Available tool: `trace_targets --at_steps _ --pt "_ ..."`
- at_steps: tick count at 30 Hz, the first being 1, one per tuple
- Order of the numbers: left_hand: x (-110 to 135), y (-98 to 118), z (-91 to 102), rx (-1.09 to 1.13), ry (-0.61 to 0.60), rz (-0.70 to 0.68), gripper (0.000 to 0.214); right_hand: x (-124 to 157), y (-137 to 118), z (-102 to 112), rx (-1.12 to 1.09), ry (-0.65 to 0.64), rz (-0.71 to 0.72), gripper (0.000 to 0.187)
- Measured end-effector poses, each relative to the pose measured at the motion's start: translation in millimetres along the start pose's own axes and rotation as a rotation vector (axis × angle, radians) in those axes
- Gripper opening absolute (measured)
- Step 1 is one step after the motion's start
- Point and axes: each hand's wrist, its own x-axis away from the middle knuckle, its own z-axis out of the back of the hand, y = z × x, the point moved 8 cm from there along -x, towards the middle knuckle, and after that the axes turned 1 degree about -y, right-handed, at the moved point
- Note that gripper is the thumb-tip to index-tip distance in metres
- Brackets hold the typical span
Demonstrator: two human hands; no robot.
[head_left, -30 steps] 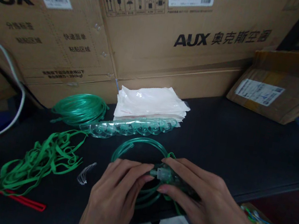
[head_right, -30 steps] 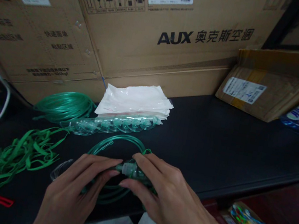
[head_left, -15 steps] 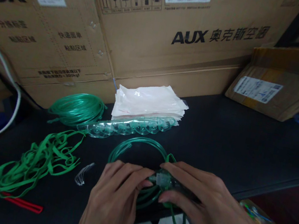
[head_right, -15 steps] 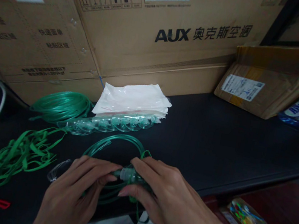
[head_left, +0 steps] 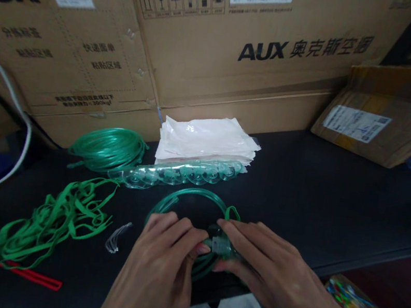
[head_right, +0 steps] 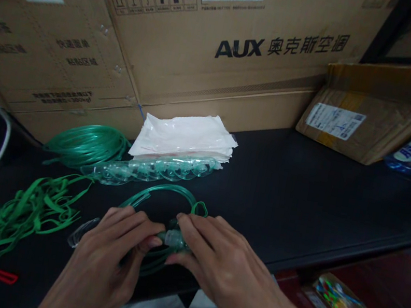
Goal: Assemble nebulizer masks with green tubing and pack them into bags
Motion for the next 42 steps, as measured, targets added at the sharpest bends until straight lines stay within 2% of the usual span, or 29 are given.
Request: trace_targets --at_steps 5,9,12,14,18,20,23,27,30,32,35,38,40,42 --pt "-1 -6 -10.0 0.084 -0.099 0.054 0.026 5 -5 -2 0.127 0.001 0.082 0.034" --pt "0 -7 -14.0 0.134 -0.124 0.117 0.022 9 11 -9 0.182 -0.127 0.032 0.040" --pt "3 -7 -10.3 0.158 -0.159 0.101 0.017 8 23 -8 0.187 -0.194 -0.001 0.046" --pt "8 -17 1.8 0.066 -0.097 0.134 0.016 6 26 -2 0.152 -0.176 0.004 0.049" --pt "25 -57 27.6 -0.221 0.094 0.354 0.029 1 28 8 0.064 -0.136 0.008 0.063" --pt "26 -72 27.3 -0.301 0.095 0.422 0.033 1 27 10 0.016 -0.122 0.023 0.068" --pt "18 -82 15.7 -0.303 0.016 0.463 0.025 -2 23 12 -0.053 -0.055 0.061 0.073" --pt "8 -74 7.4 -0.215 -0.025 0.440 0.019 -11 21 6 -0.152 -0.001 0.039 0.073" --pt "7 -66 3.0 -0.134 -0.068 0.397 0.022 -16 15 -4 -0.245 -0.097 0.024 0.064" --pt "10 -66 2.1 -0.140 -0.077 0.406 0.025 -16 16 -4 -0.288 -0.144 -0.034 0.058" --pt "11 -65 0.1 -0.181 -0.081 0.410 0.047 -11 18 4 -0.327 -0.151 -0.111 0.050" --pt "5 -56 -3.5 -0.173 -0.094 0.325 0.070 -5 16 10 -0.331 -0.169 -0.127 0.046" --pt "0 -47 -5.9 -0.139 -0.117 0.246 0.077 -4 13 12 -0.333 -0.184 -0.112 0.045" --pt "-3 -38 -9.0 -0.062 -0.159 0.168 0.076 -8 8 12 -0.342 -0.178 -0.083 0.044"
